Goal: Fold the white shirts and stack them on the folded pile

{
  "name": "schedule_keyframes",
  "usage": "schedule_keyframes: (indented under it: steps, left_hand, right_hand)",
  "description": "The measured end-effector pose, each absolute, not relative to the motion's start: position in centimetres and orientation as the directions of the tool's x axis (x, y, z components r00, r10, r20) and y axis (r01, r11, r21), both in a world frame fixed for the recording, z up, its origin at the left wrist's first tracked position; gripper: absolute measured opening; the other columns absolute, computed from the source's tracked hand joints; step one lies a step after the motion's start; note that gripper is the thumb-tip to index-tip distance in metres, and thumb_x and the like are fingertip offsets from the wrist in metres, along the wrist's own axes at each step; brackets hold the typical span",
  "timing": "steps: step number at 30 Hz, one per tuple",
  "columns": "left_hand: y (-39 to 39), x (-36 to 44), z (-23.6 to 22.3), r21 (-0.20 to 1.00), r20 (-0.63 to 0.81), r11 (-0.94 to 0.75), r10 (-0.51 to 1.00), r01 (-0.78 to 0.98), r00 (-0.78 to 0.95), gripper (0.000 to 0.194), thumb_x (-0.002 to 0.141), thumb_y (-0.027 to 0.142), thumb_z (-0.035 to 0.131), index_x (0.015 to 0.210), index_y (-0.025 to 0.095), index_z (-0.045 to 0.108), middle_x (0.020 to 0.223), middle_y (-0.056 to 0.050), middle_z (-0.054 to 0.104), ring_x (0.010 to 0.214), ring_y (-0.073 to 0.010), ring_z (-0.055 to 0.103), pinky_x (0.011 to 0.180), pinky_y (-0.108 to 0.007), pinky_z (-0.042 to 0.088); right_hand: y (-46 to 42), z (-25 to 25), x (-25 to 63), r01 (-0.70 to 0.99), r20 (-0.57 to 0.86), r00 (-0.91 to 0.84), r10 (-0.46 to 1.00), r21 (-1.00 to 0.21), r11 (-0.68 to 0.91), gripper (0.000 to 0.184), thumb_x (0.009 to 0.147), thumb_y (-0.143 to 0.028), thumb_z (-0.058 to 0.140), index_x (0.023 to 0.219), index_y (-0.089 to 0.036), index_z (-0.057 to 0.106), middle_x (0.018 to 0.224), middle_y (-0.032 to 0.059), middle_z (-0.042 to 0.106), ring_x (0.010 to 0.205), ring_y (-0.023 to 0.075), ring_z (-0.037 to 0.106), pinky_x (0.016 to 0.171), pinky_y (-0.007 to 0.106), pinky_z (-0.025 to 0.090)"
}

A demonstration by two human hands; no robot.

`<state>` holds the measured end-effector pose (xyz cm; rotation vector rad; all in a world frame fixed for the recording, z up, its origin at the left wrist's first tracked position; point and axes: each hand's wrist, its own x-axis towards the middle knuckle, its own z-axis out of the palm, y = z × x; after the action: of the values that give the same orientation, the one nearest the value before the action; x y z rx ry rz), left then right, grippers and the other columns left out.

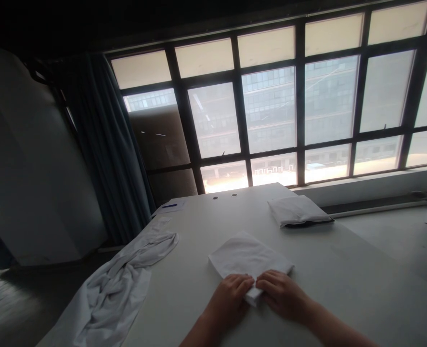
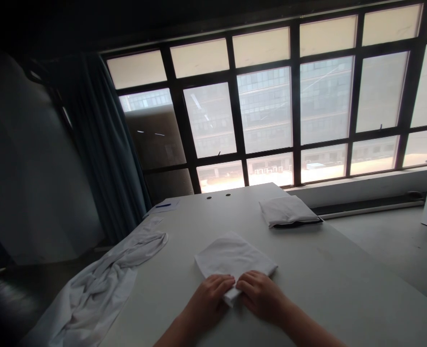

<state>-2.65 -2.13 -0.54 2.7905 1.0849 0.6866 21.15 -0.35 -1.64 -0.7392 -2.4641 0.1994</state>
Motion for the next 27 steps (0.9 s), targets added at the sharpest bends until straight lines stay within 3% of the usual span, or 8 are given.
schedule_keyframes:
  steps: [5,8,12,16,18,20,24,27]
  left_hand:
    - [-2.1,-4.2,0.8,0.291,0.524,-0.748,0.646,0.597,0.555,0.038,0.095,0.016,0.042,0.126,0.024,0.063,0.123,-0.007,0.072,0.115,-0.0217,0.067,0.101,-0.037,0.053]
    - [-2.2,-5.5,2.5,0.372,0.617,-0.707,0.672,0.601,0.409,0.034,0.100,0.022,0.040,0.123,0.023,0.064,0.117,-0.008,0.074,0.108,-0.0219,0.069,0.094,-0.035,0.055]
    - [-2.9,-6.2,5.6,0.485,0.666,-0.650,0.708,0.585,0.233,0.033,0.102,0.033,0.040,0.111,0.021,0.069,0.103,-0.007,0.076,0.091,-0.0214,0.071,0.082,-0.030,0.056]
    - [-4.7,-5.6,8.7,0.635,0.692,-0.519,0.711,0.572,-0.123,0.035,0.098,0.045,0.049,0.100,0.018,0.071,0.079,-0.004,0.072,0.071,-0.0203,0.067,0.067,-0.026,0.053]
    - [-5.6,-5.0,10.3,0.738,0.643,-0.471,0.707,0.483,-0.294,0.036,0.095,0.051,0.056,0.098,0.017,0.070,0.077,-0.003,0.071,0.073,-0.0212,0.067,0.065,-0.025,0.052]
    - [-6.3,-4.5,11.9,0.820,0.567,-0.452,0.727,0.352,-0.387,0.040,0.092,0.054,0.060,0.101,0.017,0.069,0.087,-0.004,0.074,0.083,-0.0235,0.068,0.070,-0.027,0.053]
    - [-6.0,-4.7,13.7,0.901,0.426,-0.377,0.863,0.216,-0.271,0.048,0.091,0.059,0.061,0.112,0.016,0.068,0.099,-0.006,0.075,0.093,-0.0256,0.069,0.079,-0.031,0.056]
    - [-4.7,-6.2,12.4,0.936,0.220,-0.196,0.974,0.292,-0.050,0.055,0.091,0.062,0.056,0.120,0.016,0.063,0.090,-0.005,0.074,0.073,-0.0215,0.070,0.061,-0.028,0.056]
  right_hand:
    - [0.3,0.6,22.5,0.552,0.453,-0.653,0.607,-0.264,0.791,0.037,0.078,-0.016,0.061,0.114,-0.023,0.065,0.117,0.0084,0.067,0.111,0.0255,0.058,0.101,0.041,0.043]
    - [1.7,2.6,24.2,0.607,0.429,-0.548,0.718,-0.387,0.694,0.028,0.079,-0.015,0.059,0.104,-0.023,0.069,0.110,0.0078,0.071,0.104,0.0248,0.062,0.097,0.040,0.047]
    - [2.6,6.0,26.3,0.438,0.464,-0.418,0.781,-0.650,0.621,0.021,0.089,-0.035,0.062,0.103,-0.023,0.072,0.106,0.0081,0.074,0.100,0.0256,0.067,0.093,0.039,0.052]
    - [0.8,9.6,26.5,0.190,0.473,-0.338,0.814,-0.812,0.551,0.048,0.085,-0.050,0.071,0.122,-0.022,0.065,0.121,0.0098,0.071,0.112,0.0277,0.064,0.099,0.040,0.052]
    - [-0.6,10.8,25.9,0.107,0.439,-0.368,0.820,-0.855,0.507,0.054,0.083,-0.051,0.073,0.127,-0.021,0.063,0.127,0.0115,0.068,0.117,0.0296,0.062,0.100,0.043,0.052]
    - [-1.7,11.5,25.2,0.065,0.344,-0.450,0.824,-0.908,0.415,0.050,0.085,-0.053,0.070,0.120,-0.019,0.067,0.119,0.0113,0.072,0.112,0.0315,0.064,0.094,0.044,0.055]
    - [-2.0,10.9,24.1,-0.023,0.208,-0.476,0.855,-0.974,0.224,0.045,0.087,-0.058,0.065,0.103,-0.016,0.071,0.096,0.0079,0.076,0.091,0.0299,0.070,0.075,0.040,0.058]
    - [-0.2,8.7,24.4,-0.021,0.160,-0.403,0.901,-0.986,0.166,0.052,0.088,-0.061,0.060,0.114,-0.017,0.066,0.094,0.0068,0.076,0.088,0.0292,0.072,0.072,0.039,0.057]
